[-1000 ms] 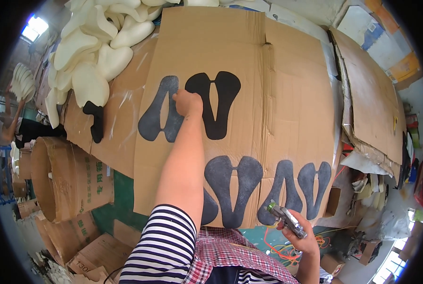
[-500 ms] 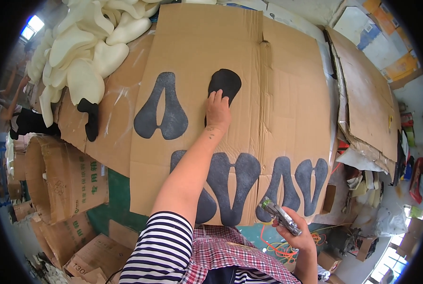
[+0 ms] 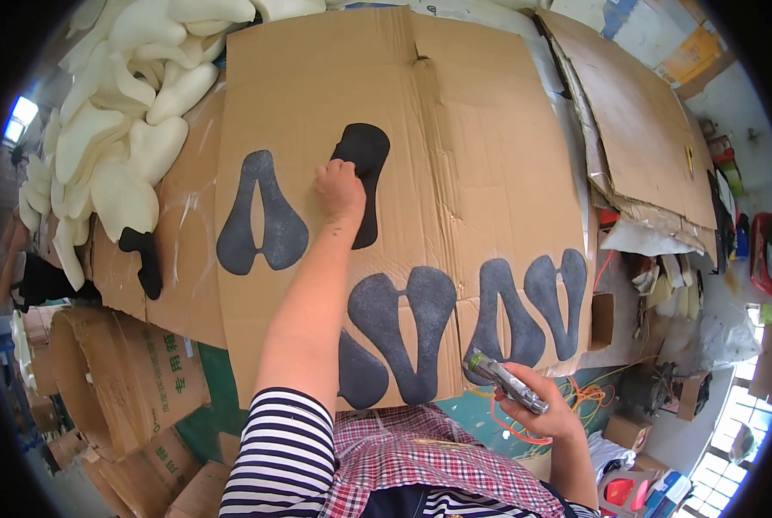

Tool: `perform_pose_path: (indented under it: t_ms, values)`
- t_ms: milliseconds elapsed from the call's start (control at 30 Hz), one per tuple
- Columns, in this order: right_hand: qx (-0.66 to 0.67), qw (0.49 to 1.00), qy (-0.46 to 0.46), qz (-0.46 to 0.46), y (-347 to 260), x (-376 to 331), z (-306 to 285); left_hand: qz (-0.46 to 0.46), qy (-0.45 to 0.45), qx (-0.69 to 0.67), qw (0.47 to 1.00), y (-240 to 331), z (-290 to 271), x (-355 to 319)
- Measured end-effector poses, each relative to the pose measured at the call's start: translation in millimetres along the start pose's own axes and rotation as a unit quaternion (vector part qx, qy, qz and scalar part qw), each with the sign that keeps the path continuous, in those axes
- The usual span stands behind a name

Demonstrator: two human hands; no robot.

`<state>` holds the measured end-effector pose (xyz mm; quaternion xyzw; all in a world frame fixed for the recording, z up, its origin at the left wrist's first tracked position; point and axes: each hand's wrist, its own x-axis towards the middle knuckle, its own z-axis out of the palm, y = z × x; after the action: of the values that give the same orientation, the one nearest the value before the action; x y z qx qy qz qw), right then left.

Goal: Arrange black foam pieces onto a cardboard sheet in a factory setting.

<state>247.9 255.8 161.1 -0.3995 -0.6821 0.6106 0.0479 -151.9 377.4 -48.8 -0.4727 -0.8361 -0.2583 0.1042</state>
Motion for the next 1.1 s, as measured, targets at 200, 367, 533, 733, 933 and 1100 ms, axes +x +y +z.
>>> perform_pose_path:
  t_ms: [200,367,533,733,933,1100]
  values:
    - [0.009,0.999,0.029,0.025,3,-9,4,-0.185,-0.007,-0.073,0.980,-34,-12,32]
    - [0.013,0.999,0.027,0.037,8,-7,7,-0.293,-0.044,-0.084,0.951,-67,-28,43]
    - [0.003,1.000,0.006,0.024,3,5,11,-0.347,-0.007,-0.103,0.932,-82,-29,39]
    - [0.017,1.000,0.010,0.017,0,10,15,-0.331,-0.023,-0.182,0.926,-56,-46,23]
    - [-0.014,1.000,-0.012,0.006,-4,12,18,-0.247,-0.052,-0.210,0.945,-48,-42,0]
    - [-0.028,0.999,-0.016,0.009,-7,11,21,-0.250,-0.069,-0.228,0.938,-38,-35,16]
